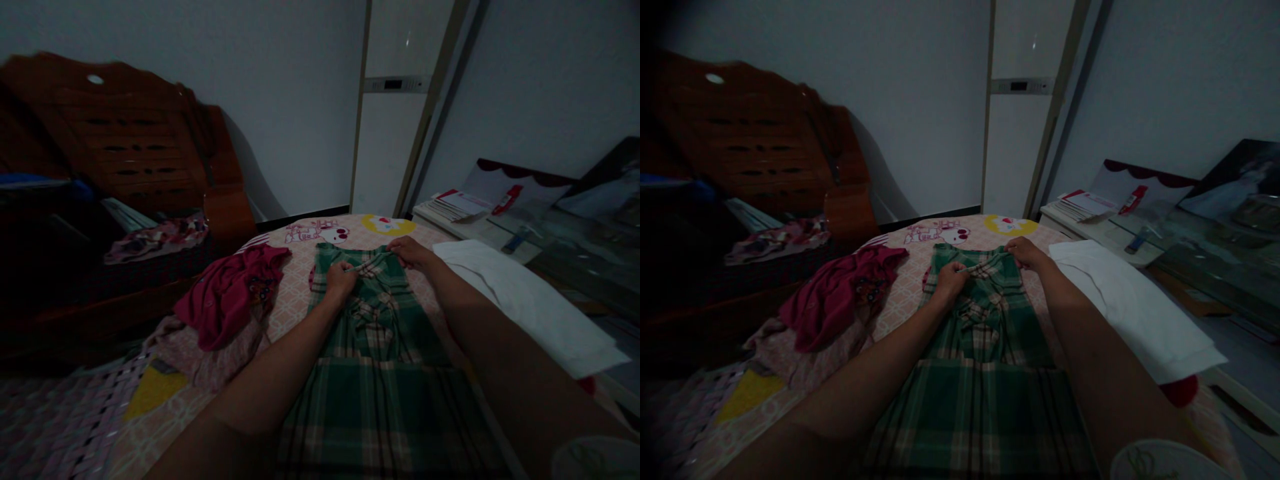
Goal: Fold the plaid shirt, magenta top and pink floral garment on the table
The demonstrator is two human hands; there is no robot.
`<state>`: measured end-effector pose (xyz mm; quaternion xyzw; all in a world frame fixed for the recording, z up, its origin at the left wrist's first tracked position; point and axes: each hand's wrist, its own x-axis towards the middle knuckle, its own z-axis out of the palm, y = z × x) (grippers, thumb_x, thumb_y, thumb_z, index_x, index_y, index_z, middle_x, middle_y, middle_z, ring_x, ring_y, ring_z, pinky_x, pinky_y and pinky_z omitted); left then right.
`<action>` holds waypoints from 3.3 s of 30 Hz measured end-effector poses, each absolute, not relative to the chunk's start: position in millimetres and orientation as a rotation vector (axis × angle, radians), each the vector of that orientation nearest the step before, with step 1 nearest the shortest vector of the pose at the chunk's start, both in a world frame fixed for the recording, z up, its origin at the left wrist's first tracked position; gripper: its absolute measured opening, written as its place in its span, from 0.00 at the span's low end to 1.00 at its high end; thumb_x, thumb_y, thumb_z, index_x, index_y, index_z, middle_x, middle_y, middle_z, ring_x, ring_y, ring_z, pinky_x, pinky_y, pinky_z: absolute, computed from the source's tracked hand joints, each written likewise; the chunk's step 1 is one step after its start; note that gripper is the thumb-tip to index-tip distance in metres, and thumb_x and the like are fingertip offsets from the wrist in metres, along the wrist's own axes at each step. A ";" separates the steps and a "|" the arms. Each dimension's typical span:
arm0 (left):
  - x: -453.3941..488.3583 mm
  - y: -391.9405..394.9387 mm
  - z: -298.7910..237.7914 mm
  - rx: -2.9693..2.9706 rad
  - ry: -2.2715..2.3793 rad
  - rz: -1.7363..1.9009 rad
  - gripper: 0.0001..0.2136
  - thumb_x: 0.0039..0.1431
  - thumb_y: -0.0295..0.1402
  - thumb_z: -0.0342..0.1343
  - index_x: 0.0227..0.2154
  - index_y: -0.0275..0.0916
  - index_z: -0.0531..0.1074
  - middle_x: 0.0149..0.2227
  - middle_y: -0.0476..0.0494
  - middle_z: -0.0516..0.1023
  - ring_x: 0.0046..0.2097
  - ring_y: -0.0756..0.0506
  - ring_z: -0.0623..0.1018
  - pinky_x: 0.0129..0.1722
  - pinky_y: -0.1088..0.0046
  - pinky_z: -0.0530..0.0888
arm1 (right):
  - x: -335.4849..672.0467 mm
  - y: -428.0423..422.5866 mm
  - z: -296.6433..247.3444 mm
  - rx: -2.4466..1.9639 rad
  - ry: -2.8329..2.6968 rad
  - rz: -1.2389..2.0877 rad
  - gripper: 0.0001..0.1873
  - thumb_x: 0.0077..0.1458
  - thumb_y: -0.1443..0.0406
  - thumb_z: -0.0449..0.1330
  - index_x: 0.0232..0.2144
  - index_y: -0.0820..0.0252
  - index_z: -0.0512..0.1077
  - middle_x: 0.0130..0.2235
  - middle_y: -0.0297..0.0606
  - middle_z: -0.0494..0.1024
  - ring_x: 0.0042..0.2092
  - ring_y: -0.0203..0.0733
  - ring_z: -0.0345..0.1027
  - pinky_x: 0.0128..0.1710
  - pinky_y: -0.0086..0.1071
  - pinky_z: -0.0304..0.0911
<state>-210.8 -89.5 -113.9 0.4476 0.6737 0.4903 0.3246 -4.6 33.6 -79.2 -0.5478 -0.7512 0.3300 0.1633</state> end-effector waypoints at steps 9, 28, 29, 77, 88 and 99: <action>-210.2 -91.4 -110.1 1.222 1.770 1.245 0.03 0.46 0.28 0.57 0.20 0.38 0.69 0.22 0.50 0.72 0.30 0.47 0.74 0.28 0.76 0.66 | -9.3 40.9 -78.0 -1.608 -2.408 0.305 0.10 0.46 0.74 0.60 0.30 0.63 0.80 0.30 0.39 0.81 0.36 0.38 0.73 0.37 0.25 0.63; -215.8 -85.7 -112.8 1.459 1.800 1.255 0.11 0.50 0.21 0.55 0.35 0.38 0.78 0.31 0.48 0.79 0.37 0.46 0.78 0.42 0.71 0.73 | 4.4 51.2 -93.2 -1.752 -1.715 0.482 0.20 0.54 0.70 0.52 0.44 0.66 0.80 0.22 0.38 0.78 0.25 0.39 0.72 0.32 0.30 0.67; -215.9 -85.6 -112.9 1.453 1.800 1.256 0.11 0.50 0.21 0.56 0.35 0.38 0.78 0.30 0.48 0.79 0.36 0.46 0.78 0.42 0.70 0.73 | 5.4 50.8 -93.4 -1.726 -1.737 0.469 0.20 0.54 0.70 0.52 0.44 0.66 0.80 0.23 0.38 0.79 0.26 0.40 0.73 0.34 0.31 0.68; -215.4 -87.8 -102.0 1.571 1.275 1.144 0.25 0.50 0.22 0.57 0.54 0.36 0.74 0.26 0.52 0.72 0.27 0.51 0.70 0.31 0.76 0.70 | -0.2 -55.1 -156.7 -1.029 -2.452 0.067 0.30 0.68 0.52 0.42 0.59 0.65 0.68 0.60 0.53 0.70 0.64 0.54 0.61 0.63 0.53 0.57; -209.5 -83.0 -96.2 1.146 1.260 1.380 0.17 0.47 0.19 0.59 0.42 0.35 0.77 0.41 0.43 0.80 0.38 0.50 0.79 0.44 0.72 0.76 | -10.4 -63.7 -148.5 -1.151 -2.494 -0.014 0.32 0.66 0.50 0.45 0.63 0.64 0.63 0.64 0.52 0.65 0.66 0.57 0.56 0.64 0.55 0.54; -222.1 -110.4 -69.8 1.560 1.161 0.213 0.06 0.46 0.30 0.66 0.23 0.36 0.74 0.17 0.52 0.73 0.19 0.53 0.71 0.20 0.80 0.67 | -10.0 -66.2 -142.8 -1.176 -2.524 0.019 0.32 0.67 0.51 0.45 0.64 0.63 0.60 0.65 0.53 0.64 0.67 0.55 0.55 0.65 0.53 0.52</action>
